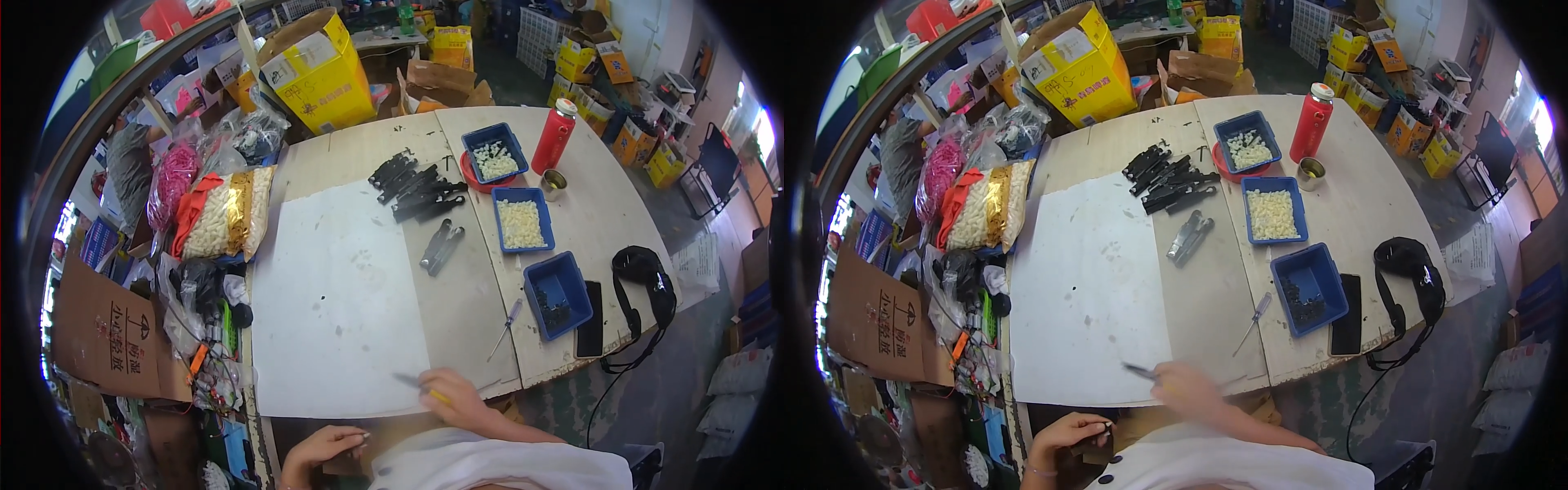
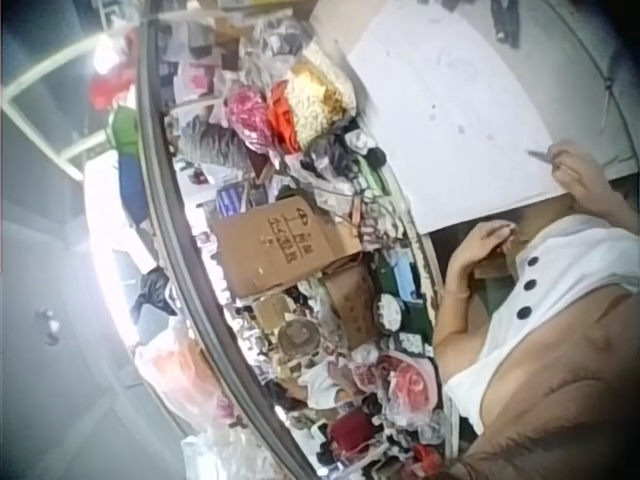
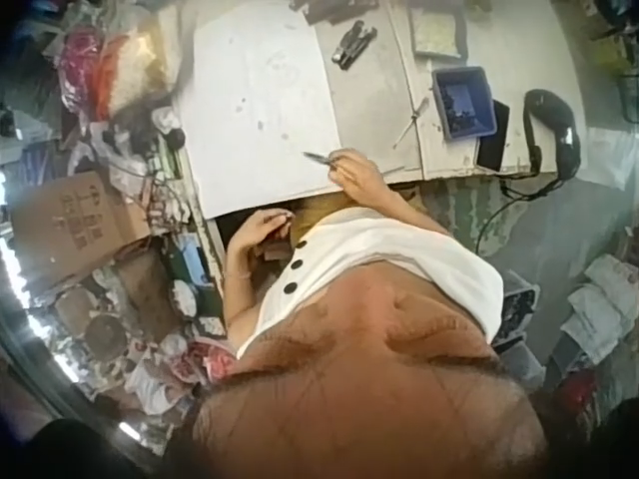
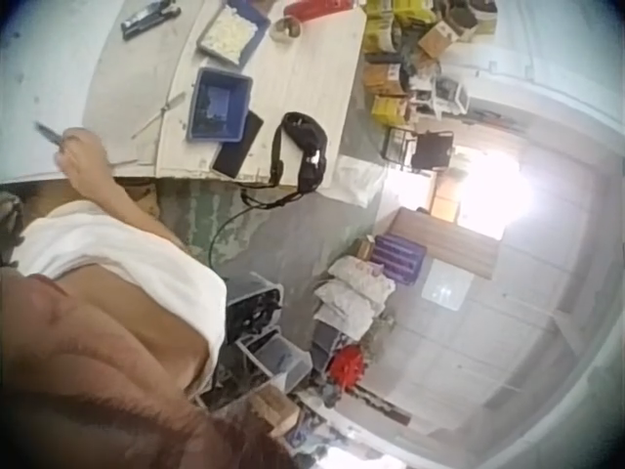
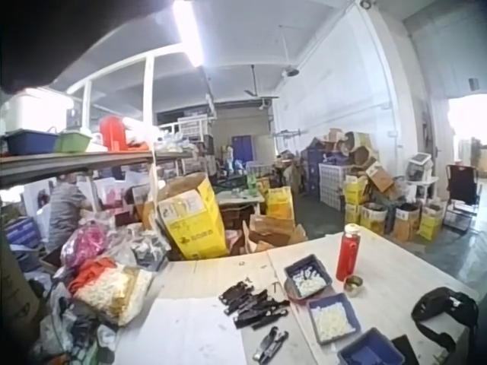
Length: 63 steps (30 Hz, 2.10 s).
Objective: Inserting small white plastic components into black plastic housings using needle-nose pliers at a workbench.
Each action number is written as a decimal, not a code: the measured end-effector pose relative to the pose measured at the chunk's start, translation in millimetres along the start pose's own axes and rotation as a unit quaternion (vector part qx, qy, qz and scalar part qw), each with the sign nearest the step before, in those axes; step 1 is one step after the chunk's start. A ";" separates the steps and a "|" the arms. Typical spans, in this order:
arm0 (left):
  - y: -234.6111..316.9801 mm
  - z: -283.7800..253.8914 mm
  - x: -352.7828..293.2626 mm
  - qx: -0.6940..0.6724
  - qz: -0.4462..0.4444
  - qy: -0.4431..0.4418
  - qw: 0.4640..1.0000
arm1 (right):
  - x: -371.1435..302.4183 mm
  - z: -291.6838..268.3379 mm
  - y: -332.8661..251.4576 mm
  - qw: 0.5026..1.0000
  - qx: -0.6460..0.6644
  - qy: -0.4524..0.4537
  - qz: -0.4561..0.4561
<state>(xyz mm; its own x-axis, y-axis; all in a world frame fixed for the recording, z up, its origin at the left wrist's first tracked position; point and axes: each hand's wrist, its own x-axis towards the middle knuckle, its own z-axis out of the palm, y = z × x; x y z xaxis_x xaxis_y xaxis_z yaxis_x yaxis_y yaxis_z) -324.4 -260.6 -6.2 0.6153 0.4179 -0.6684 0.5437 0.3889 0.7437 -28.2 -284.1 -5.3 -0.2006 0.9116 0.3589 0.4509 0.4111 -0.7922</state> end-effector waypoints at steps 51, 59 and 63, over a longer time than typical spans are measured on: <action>110.0 39.7 54.9 -0.104 0.199 0.029 0.974 | 0.6 -33.8 16.0 0.992 -0.121 -0.015 -0.038; 67.6 44.8 15.6 -0.175 0.172 0.088 0.965 | 13.6 -0.1 11.8 0.986 0.005 -0.071 -0.151; 57.7 52.3 9.8 -0.209 0.181 0.111 0.955 | 13.8 7.3 14.6 0.980 0.025 -0.095 -0.173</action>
<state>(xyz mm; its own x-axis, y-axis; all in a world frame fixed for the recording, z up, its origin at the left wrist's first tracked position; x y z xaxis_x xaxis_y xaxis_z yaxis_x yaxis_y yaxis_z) -257.2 -277.0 30.8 0.5584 0.7327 -0.3890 0.0141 0.4604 0.8876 -30.7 -265.5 -15.5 -0.4944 0.7001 0.5152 0.2847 0.6904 -0.6650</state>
